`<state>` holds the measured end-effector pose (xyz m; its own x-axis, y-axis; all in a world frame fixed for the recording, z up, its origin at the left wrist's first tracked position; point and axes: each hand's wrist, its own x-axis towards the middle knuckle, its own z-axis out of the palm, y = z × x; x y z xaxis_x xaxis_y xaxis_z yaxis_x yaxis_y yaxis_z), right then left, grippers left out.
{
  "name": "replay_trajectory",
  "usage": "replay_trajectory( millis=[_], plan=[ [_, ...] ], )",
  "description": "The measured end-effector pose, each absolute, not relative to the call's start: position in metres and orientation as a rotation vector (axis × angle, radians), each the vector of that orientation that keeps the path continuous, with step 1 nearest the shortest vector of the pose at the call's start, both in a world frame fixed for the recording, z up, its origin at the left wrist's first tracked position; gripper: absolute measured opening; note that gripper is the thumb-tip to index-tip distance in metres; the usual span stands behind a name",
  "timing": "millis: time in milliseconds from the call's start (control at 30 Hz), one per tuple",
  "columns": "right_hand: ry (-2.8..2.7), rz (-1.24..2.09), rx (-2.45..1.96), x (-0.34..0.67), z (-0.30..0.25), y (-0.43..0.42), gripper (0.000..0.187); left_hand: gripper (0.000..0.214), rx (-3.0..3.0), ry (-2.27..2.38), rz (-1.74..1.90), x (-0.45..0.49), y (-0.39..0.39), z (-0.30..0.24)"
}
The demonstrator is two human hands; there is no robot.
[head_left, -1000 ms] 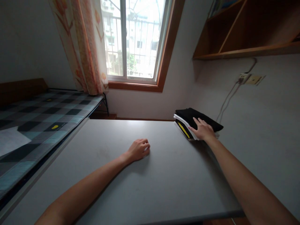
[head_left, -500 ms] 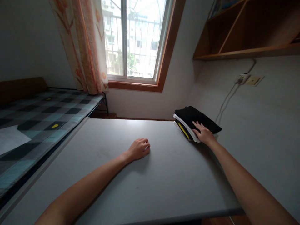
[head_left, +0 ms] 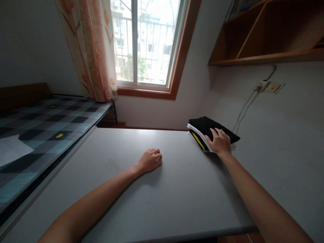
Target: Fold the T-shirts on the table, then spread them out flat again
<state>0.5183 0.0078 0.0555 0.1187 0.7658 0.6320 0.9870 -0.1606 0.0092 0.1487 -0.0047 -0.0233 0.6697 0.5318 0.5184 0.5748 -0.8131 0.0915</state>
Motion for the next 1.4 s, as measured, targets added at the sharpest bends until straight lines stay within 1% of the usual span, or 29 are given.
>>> replay_trajectory(
  millis=[100,167,233,300,400,533,633,800,933,1400],
  plan=[
    [-1.752,-0.804,-1.811,0.488,0.053,0.007,0.040,0.016,-2.693,-1.068,-0.816,0.149,-0.006,-0.022],
    [-1.888,-0.710,-1.734,0.464,0.044,0.009,0.034,0.017,-2.569,-1.225,-0.809,0.147,-0.007,-0.020],
    [-2.009,-0.544,-1.683,0.437,0.030,0.011,0.031,0.026,-2.441,-1.385,-0.781,0.142,-0.007,-0.019],
    [-2.080,-0.386,-1.634,0.410,0.012,0.013,0.034,0.044,-2.348,-1.528,-0.712,0.136,-0.006,-0.020],
    [-2.148,-0.203,-1.647,0.376,-0.012,0.014,0.043,0.065,-2.286,-1.711,-0.563,0.124,-0.001,-0.022],
    [-2.213,-0.031,-1.814,0.355,-0.026,0.013,0.059,0.076,-2.269,-1.848,-0.438,0.104,0.013,-0.021],
    [-2.265,0.017,-1.906,0.353,-0.026,0.012,0.067,0.078,-2.253,-1.909,-0.409,0.089,0.024,-0.019],
    [-2.346,0.068,-1.963,0.353,-0.025,0.013,0.071,0.076,-2.450,-2.009,-0.244,0.077,0.035,-0.023],
    [-2.363,0.087,-1.986,0.351,-0.024,0.012,0.071,0.074,-2.496,-1.939,-0.212,0.078,0.036,-0.025],
    [-2.376,0.070,-2.003,0.351,-0.024,0.011,0.070,0.071,-2.490,-1.941,-0.220,0.078,0.035,-0.024]
  ],
)
